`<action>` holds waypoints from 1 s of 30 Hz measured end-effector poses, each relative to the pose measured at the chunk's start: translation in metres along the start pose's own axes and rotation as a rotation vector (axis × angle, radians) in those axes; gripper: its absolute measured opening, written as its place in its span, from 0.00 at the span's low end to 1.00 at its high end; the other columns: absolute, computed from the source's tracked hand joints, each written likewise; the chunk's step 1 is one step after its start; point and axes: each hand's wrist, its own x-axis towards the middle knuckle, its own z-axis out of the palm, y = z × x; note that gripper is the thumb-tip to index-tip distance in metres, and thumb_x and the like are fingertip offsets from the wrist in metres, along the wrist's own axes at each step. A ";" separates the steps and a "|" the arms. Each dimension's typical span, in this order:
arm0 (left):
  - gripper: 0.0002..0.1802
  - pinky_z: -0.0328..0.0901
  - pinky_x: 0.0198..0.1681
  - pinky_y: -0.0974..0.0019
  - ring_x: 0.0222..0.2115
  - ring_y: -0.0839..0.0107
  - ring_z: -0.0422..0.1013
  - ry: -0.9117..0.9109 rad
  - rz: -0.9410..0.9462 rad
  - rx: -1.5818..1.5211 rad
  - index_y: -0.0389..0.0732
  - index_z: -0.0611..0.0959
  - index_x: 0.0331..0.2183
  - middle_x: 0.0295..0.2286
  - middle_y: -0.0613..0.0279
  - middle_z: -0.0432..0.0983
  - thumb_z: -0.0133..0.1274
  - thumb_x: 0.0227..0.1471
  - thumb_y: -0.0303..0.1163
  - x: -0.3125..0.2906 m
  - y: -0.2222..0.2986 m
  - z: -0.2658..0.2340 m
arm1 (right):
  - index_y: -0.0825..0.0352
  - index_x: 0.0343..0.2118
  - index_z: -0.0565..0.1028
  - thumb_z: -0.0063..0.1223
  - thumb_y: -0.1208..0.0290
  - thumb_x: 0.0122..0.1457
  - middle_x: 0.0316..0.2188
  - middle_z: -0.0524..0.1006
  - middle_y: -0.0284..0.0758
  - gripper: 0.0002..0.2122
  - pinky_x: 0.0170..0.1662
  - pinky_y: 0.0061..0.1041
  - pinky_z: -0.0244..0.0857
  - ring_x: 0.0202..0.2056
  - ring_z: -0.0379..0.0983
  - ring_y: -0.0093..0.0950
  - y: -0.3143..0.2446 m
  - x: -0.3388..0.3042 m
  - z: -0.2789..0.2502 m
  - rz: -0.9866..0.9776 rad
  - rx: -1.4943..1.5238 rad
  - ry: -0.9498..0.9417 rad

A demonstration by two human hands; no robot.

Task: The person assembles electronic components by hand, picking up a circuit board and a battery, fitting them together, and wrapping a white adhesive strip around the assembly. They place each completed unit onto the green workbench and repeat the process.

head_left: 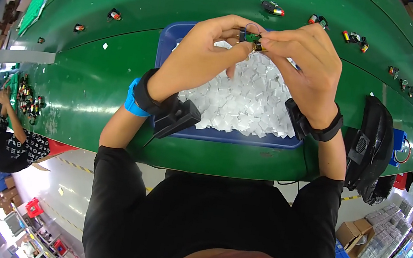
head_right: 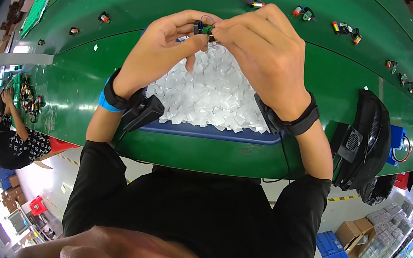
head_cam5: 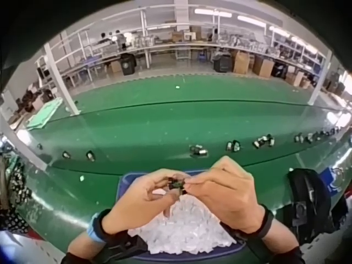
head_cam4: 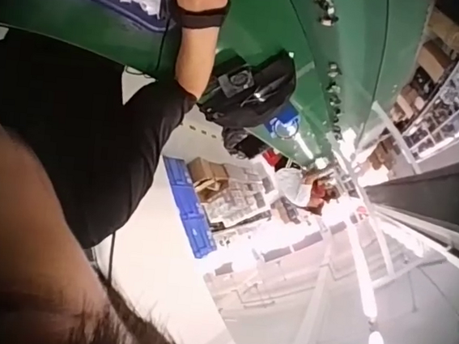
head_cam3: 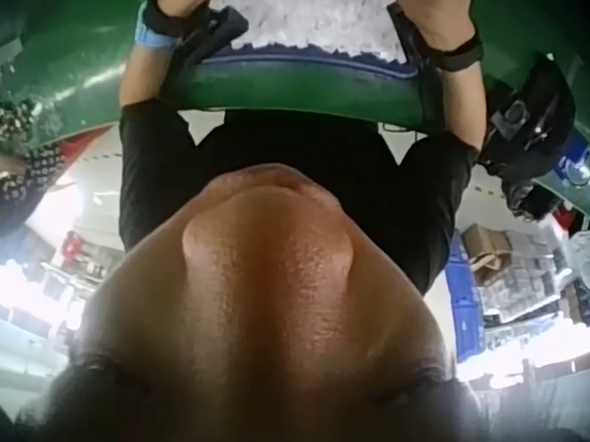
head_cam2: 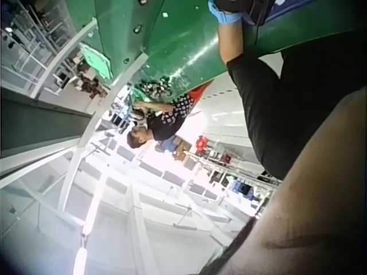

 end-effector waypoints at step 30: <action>0.17 0.68 0.20 0.76 0.24 0.80 0.72 0.109 0.016 0.284 0.33 0.80 0.47 0.33 0.59 0.80 0.59 0.56 0.27 -0.008 0.010 0.005 | 0.67 0.32 0.82 0.71 0.82 0.41 0.34 0.84 0.30 0.13 0.46 0.26 0.70 0.36 0.74 0.27 -0.002 0.006 -0.003 0.047 0.119 0.042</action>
